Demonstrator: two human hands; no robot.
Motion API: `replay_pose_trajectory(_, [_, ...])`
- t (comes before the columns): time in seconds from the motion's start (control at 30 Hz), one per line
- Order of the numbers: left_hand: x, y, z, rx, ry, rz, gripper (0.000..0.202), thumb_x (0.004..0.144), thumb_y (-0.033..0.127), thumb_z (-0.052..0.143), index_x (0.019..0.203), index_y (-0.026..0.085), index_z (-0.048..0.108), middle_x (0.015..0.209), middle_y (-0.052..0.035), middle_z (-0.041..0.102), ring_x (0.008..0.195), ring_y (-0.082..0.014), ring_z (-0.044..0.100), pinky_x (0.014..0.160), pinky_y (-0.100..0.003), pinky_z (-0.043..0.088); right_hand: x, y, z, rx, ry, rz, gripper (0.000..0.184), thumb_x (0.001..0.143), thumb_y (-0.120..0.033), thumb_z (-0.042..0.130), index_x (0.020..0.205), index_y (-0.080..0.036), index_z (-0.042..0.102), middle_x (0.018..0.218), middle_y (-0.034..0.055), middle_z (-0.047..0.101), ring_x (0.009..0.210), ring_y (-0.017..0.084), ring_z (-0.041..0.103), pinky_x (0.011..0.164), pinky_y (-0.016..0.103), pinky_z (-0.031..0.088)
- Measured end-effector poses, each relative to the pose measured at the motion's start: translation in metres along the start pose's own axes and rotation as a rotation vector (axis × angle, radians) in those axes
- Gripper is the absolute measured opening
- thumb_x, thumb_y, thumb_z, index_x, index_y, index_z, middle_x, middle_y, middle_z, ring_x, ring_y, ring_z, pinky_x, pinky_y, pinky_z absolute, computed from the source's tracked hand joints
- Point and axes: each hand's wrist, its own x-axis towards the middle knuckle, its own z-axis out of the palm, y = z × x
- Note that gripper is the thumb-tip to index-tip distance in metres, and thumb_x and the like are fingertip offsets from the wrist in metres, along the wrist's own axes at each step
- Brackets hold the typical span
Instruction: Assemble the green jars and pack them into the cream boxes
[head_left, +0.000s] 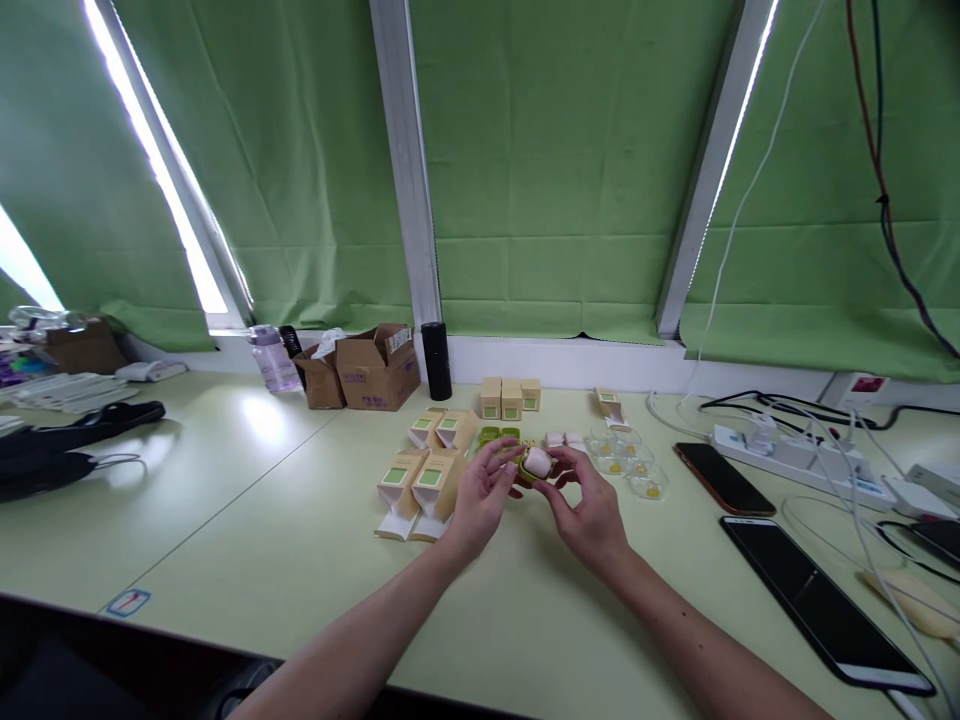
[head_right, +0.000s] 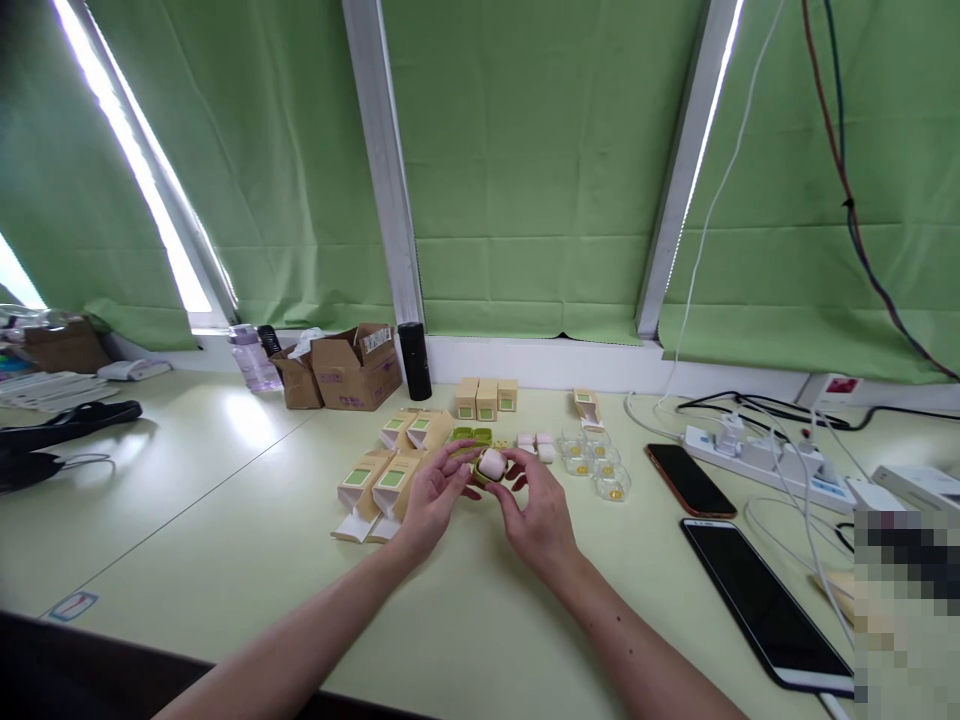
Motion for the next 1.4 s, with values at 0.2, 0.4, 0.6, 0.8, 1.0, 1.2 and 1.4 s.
replay_pose_trajectory(0.2, [0.001,-0.003,0.000,0.100,0.016,0.068,0.034,0.095,0.043,0.069,0.117,0.018,0.066,0.122,-0.0136,0.074,0.070,-0.0137,0.073,0.057,-0.023,0.053,0.002,0.000,0.003,0.292,-0.015,0.226,0.030,0.096,-0.040,0.069,0.119,-0.022,0.062,0.109,0.0097,0.075,0.092,0.022,0.074,0.075,0.034,0.066])
replay_pose_trajectory(0.4, [0.004,-0.009,-0.004,0.257,0.084,0.179,0.021,0.099,0.036,0.061,0.107,0.018,0.068,0.110,-0.0103,0.077,0.068,-0.0135,0.070,0.061,-0.026,0.054,0.003,-0.002,0.004,0.515,-0.067,0.404,0.034,0.093,-0.046,0.073,0.116,-0.024,0.063,0.107,0.0072,0.076,0.089,0.020,0.071,0.074,0.033,0.064])
replay_pose_trajectory(0.6, [0.005,-0.007,-0.009,0.464,0.153,0.309,0.016,0.102,0.028,0.053,0.096,0.020,0.066,0.101,-0.0088,0.077,0.082,-0.0185,0.073,0.077,-0.032,0.058,0.007,-0.005,0.004,0.665,-0.037,0.493,0.042,0.086,-0.052,0.080,0.113,-0.023,0.066,0.098,0.0057,0.077,0.082,0.020,0.070,0.069,0.034,0.065])
replay_pose_trajectory(0.8, [0.001,-0.001,-0.011,0.718,-0.045,0.626,0.039,0.093,0.016,0.063,0.131,0.021,0.060,0.136,-0.0147,0.067,0.128,-0.0311,0.058,0.109,-0.052,0.048,0.011,-0.001,0.004,0.773,-0.013,0.684,0.056,0.073,-0.061,0.087,0.105,-0.018,0.071,0.081,0.0048,0.077,0.067,0.019,0.070,0.063,0.037,0.065])
replay_pose_trajectory(1.0, [-0.001,-0.005,-0.010,0.869,-0.163,0.646,0.060,0.090,0.008,0.064,0.146,0.025,0.053,0.147,-0.0137,0.057,0.136,-0.0340,0.046,0.113,-0.057,0.044,0.011,-0.006,0.003,0.832,-0.073,0.752,0.055,0.071,-0.064,0.088,0.093,-0.017,0.073,0.075,0.0027,0.073,0.060,0.016,0.067,0.056,0.031,0.061])
replay_pose_trajectory(1.2, [0.003,-0.009,-0.011,0.844,-0.098,0.647,0.049,0.090,0.014,0.072,0.137,0.025,0.063,0.132,-0.0130,0.065,0.129,-0.0331,0.050,0.108,-0.055,0.048,0.010,-0.004,0.003,0.861,-0.139,0.747,0.056,0.074,-0.070,0.083,0.081,-0.016,0.071,0.064,0.0010,0.066,0.055,0.015,0.064,0.051,0.028,0.055])
replay_pose_trajectory(1.4, [0.008,-0.008,-0.010,0.787,-0.043,0.618,0.045,0.086,0.027,0.083,0.128,0.024,0.070,0.115,-0.0109,0.072,0.116,-0.0309,0.057,0.100,-0.049,0.054,0.011,-0.001,-0.001,0.827,-0.133,0.729,0.059,0.073,-0.074,0.081,0.083,-0.016,0.071,0.061,0.0014,0.065,0.050,0.014,0.058,0.047,0.027,0.047])
